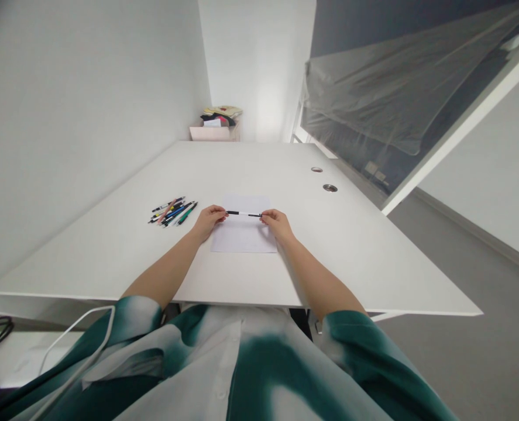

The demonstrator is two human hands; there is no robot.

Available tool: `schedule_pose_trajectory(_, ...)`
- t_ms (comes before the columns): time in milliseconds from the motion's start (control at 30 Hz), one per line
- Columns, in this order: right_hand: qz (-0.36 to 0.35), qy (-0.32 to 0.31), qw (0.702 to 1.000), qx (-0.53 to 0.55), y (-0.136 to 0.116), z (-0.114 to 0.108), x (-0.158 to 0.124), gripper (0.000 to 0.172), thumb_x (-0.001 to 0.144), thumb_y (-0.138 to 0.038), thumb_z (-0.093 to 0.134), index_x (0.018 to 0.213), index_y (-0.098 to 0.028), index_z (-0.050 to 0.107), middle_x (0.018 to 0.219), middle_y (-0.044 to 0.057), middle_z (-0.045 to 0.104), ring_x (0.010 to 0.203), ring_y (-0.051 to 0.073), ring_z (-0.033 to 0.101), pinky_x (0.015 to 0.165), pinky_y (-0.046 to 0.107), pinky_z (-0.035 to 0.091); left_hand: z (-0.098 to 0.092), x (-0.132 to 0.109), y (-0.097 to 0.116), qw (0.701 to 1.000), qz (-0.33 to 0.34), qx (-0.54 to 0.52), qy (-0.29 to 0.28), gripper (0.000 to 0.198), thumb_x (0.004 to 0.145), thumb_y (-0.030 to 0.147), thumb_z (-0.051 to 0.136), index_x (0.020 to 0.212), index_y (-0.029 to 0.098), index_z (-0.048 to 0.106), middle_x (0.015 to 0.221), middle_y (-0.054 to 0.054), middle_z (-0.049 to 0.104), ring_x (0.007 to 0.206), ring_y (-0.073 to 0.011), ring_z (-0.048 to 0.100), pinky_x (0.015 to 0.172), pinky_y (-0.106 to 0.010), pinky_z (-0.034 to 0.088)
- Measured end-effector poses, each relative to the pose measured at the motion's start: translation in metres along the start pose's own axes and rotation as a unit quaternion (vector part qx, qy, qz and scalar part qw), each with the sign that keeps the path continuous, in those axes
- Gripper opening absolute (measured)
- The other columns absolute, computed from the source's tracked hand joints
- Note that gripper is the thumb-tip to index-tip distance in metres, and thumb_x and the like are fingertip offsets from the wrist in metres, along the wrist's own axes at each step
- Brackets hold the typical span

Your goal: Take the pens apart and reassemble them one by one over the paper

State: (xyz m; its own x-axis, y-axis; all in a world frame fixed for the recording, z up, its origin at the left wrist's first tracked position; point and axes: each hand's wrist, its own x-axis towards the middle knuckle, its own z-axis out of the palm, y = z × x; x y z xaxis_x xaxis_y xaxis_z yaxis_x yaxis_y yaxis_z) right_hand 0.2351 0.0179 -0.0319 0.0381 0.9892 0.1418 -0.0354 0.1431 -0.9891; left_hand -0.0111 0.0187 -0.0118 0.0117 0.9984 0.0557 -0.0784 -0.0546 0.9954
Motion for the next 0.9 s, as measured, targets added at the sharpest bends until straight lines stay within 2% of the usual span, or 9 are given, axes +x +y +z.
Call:
schedule_pose_trajectory(267, 0.011, -0.003, 1.000, 0.020, -0.0050, -0.0022, -0.0012, 0.033, 0.059, -0.040, 0.081, 0.080, -0.019, 0.065, 0.071, 0.004, 0.071, 0.071, 0.018, 0.066, 0.074, 0.034, 0.053, -0.0006, 0.0002, 0.0006, 1.000, -0.001, 0.009, 0.000, 0.024, 0.058, 0.027, 0.075, 0.077, 0.017, 0.064, 0.071, -0.002, 0.068, 0.068, -0.0135, 0.060, 0.072, -0.030, 0.047)
schedule_pose_trajectory(433, 0.022, 0.004, 0.999, 0.044, -0.0071, -0.0026, -0.0019, 0.035, 0.053, -0.037, 0.082, 0.079, -0.019, 0.067, 0.076, 0.005, 0.073, 0.072, 0.018, 0.065, 0.074, 0.033, 0.051, -0.0029, -0.0005, 0.0020, 1.000, -0.007, 0.006, -0.028, 0.025, 0.056, 0.025, 0.077, 0.077, 0.017, 0.065, 0.075, -0.004, 0.069, 0.070, -0.0136, 0.059, 0.071, -0.029, 0.045)
schedule_pose_trajectory(667, 0.005, -0.001, 1.000, 0.014, 0.0000, -0.0027, 0.0018, 0.033, 0.057, -0.042, 0.079, 0.078, -0.020, 0.066, 0.072, 0.004, 0.070, 0.070, 0.017, 0.062, 0.074, 0.034, 0.049, -0.0058, -0.0004, 0.0031, 1.000, -0.003, 0.020, -0.024, 0.026, 0.055, 0.025, 0.078, 0.077, 0.016, 0.068, 0.071, -0.002, 0.066, 0.066, -0.0124, 0.055, 0.065, -0.028, 0.040)
schedule_pose_trajectory(900, 0.001, 0.000, 1.000, 0.018, -0.0002, -0.0026, 0.0020, 0.030, 0.057, -0.037, 0.077, 0.078, -0.019, 0.066, 0.070, 0.004, 0.071, 0.066, 0.016, 0.060, 0.072, 0.033, 0.048, -0.0051, 0.0002, 0.0024, 0.999, 0.003, 0.021, -0.024, 0.025, 0.055, 0.025, 0.077, 0.076, 0.016, 0.067, 0.069, -0.002, 0.065, 0.065, -0.0122, 0.054, 0.064, -0.028, 0.038)
